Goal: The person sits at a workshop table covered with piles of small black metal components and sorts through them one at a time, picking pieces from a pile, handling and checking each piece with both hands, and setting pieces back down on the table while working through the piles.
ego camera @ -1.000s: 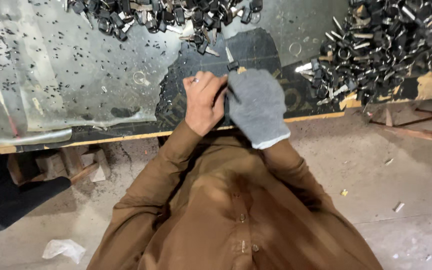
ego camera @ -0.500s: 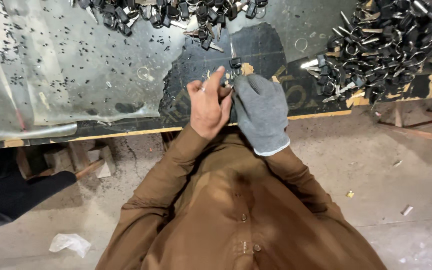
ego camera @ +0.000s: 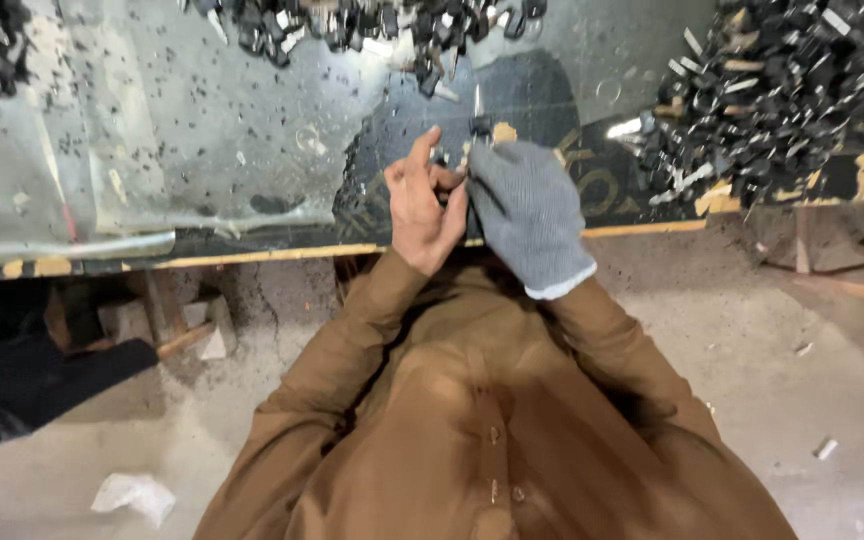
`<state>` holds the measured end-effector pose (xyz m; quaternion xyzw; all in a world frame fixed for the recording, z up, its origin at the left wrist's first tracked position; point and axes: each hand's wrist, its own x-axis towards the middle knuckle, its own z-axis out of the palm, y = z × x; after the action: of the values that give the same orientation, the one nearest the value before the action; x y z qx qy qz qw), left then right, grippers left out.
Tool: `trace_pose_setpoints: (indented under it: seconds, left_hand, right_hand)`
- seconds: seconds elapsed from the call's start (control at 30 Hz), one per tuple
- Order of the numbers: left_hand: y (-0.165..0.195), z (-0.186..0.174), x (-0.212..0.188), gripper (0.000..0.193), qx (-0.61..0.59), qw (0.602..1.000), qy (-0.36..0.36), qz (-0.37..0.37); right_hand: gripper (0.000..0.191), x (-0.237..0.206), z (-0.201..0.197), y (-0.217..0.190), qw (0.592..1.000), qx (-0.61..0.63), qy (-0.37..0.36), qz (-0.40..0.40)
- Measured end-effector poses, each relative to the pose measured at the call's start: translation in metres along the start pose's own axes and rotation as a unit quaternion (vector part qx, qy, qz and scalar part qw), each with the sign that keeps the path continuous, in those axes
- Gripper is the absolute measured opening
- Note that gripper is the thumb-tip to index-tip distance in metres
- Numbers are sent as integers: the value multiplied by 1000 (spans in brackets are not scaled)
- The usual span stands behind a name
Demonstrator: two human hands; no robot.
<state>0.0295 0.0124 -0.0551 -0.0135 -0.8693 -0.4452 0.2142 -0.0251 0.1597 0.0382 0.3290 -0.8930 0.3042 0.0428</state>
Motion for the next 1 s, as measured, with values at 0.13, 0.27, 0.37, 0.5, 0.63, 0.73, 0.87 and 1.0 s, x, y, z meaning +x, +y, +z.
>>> trace_pose_setpoints:
  seconds: [0.13, 0.27, 0.37, 0.5, 0.63, 0.73, 0.87, 1.0]
  left_hand:
    - [-2, 3, 0, 67, -1, 1000, -6, -4]
    - [2, 7, -6, 64, -6, 1000, -4, -6]
    - [10, 9, -7, 63, -6, 1000, 15, -21]
    - [14, 5, -2, 52, 6, 999, 30, -34]
    - [2, -11, 2, 39, 160, 987, 27, 21]
    - [-7, -25, -1, 38, 160, 986, 9, 38]
    - [-7, -28, -12, 52, 82, 993, -65, 55]
    - [-8, -22, -20, 60, 61, 995, -47, 70]
  right_hand:
    - [31, 1, -1, -1, 999, -46, -23, 4]
    - [29, 4, 4, 4, 996, 63, -17, 54]
    - [26, 5, 3, 8, 990, 121, -11, 66]
    - [27, -2, -6, 3, 990, 130, -7, 56]
    - [19, -11, -15, -9, 994, 94, -23, 47]
    - [23, -8, -15, -14, 996, 82, -16, -32]
    - [24, 1, -10, -17, 997, 61, -50, -2]
    - [24, 7, 3, -15, 995, 43, -77, 54]
